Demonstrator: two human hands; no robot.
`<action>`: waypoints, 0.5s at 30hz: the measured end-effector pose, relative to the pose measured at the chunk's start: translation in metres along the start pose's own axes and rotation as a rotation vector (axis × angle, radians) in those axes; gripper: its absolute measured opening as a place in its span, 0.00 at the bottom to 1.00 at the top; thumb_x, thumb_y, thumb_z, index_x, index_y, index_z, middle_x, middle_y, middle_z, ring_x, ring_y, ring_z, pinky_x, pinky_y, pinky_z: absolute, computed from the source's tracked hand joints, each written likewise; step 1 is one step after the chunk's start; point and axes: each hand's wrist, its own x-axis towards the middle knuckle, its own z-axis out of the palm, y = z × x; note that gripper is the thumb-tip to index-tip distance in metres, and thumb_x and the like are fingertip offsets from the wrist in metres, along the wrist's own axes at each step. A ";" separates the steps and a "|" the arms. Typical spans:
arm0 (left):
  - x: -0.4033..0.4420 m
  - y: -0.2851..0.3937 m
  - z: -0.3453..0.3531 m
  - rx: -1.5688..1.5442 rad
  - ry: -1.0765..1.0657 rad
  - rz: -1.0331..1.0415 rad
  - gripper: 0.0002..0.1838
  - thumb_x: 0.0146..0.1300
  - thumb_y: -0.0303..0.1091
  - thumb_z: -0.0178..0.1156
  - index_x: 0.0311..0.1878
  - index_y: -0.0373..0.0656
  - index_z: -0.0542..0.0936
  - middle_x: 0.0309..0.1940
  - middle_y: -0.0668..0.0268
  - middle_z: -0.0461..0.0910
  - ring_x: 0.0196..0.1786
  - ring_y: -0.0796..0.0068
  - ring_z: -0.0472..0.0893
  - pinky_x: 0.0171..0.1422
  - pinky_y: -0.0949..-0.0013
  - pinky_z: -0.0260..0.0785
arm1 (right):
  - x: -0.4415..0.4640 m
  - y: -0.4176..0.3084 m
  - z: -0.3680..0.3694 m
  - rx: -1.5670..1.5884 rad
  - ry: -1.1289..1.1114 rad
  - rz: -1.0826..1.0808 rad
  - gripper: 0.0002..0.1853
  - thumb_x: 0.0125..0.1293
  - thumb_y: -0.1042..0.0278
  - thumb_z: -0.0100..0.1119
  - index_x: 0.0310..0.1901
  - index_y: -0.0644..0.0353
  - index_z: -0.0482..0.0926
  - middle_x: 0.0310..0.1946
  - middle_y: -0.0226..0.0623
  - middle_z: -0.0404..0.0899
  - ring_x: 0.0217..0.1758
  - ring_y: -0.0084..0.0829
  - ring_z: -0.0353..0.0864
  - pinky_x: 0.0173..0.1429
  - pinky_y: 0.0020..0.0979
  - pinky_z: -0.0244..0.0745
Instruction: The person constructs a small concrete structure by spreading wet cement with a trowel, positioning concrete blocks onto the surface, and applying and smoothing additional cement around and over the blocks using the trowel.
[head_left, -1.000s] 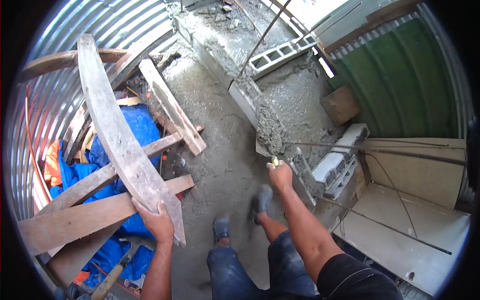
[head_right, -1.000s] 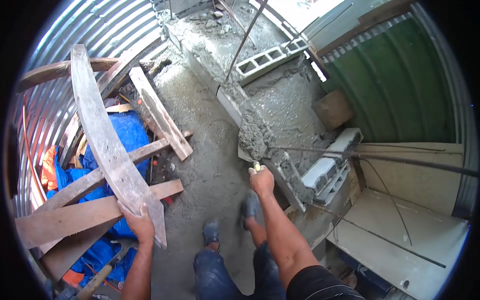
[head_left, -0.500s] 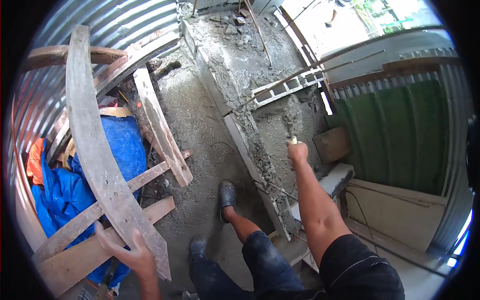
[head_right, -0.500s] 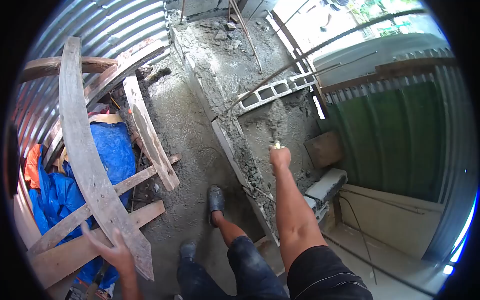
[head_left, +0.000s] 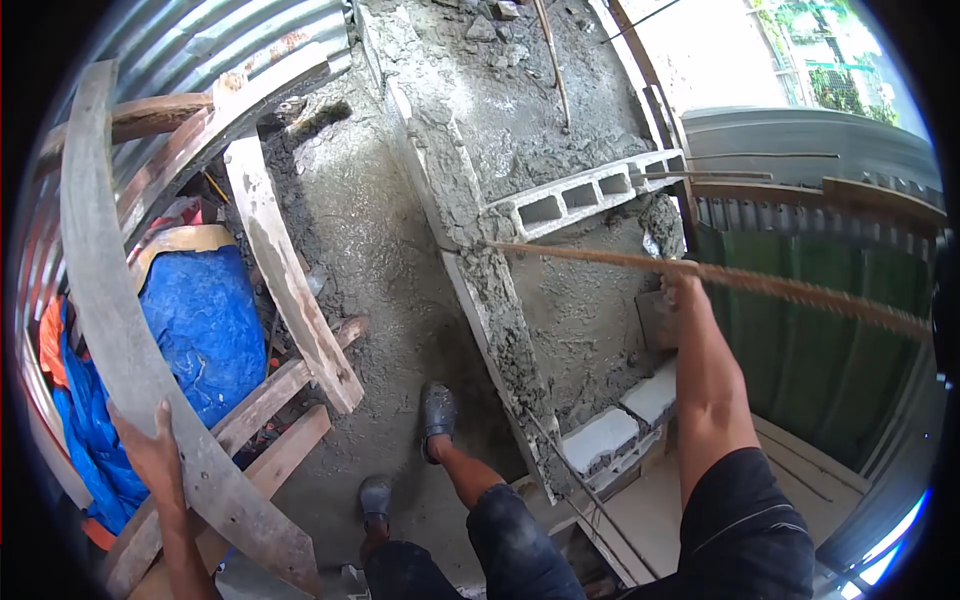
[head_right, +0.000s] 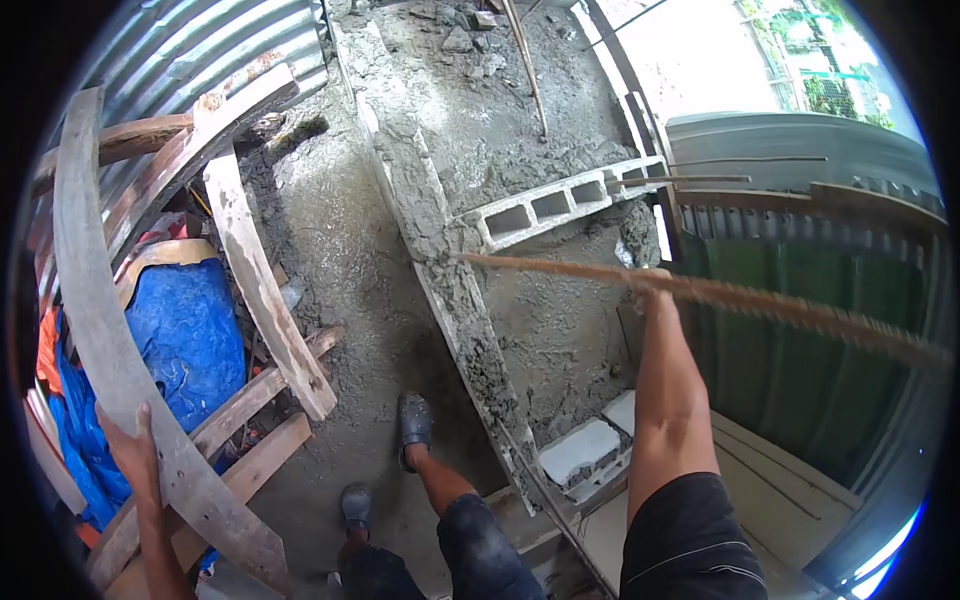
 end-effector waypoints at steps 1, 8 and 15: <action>-0.001 0.001 0.001 -0.013 0.006 -0.006 0.45 0.62 0.42 0.67 0.73 0.27 0.55 0.69 0.40 0.62 0.72 0.47 0.64 0.76 0.58 0.55 | 0.064 0.004 -0.005 -0.234 -0.027 -0.107 0.12 0.63 0.72 0.57 0.21 0.61 0.75 0.15 0.35 0.70 0.14 0.32 0.70 0.16 0.38 0.62; 0.001 -0.005 0.005 -0.024 -0.020 0.000 0.44 0.64 0.42 0.67 0.73 0.28 0.55 0.69 0.41 0.62 0.71 0.48 0.65 0.75 0.56 0.55 | 0.234 -0.030 0.005 -0.544 -0.337 -0.240 0.06 0.61 0.77 0.54 0.30 0.70 0.78 0.24 0.52 0.76 0.21 0.45 0.78 0.20 0.48 0.70; -0.001 -0.002 0.004 -0.024 0.004 -0.019 0.43 0.65 0.43 0.66 0.73 0.30 0.56 0.69 0.42 0.64 0.71 0.50 0.65 0.75 0.57 0.55 | 0.114 -0.056 0.039 -0.210 0.349 -0.055 0.11 0.55 0.71 0.58 0.36 0.70 0.84 0.38 0.55 0.85 0.43 0.51 0.86 0.45 0.45 0.79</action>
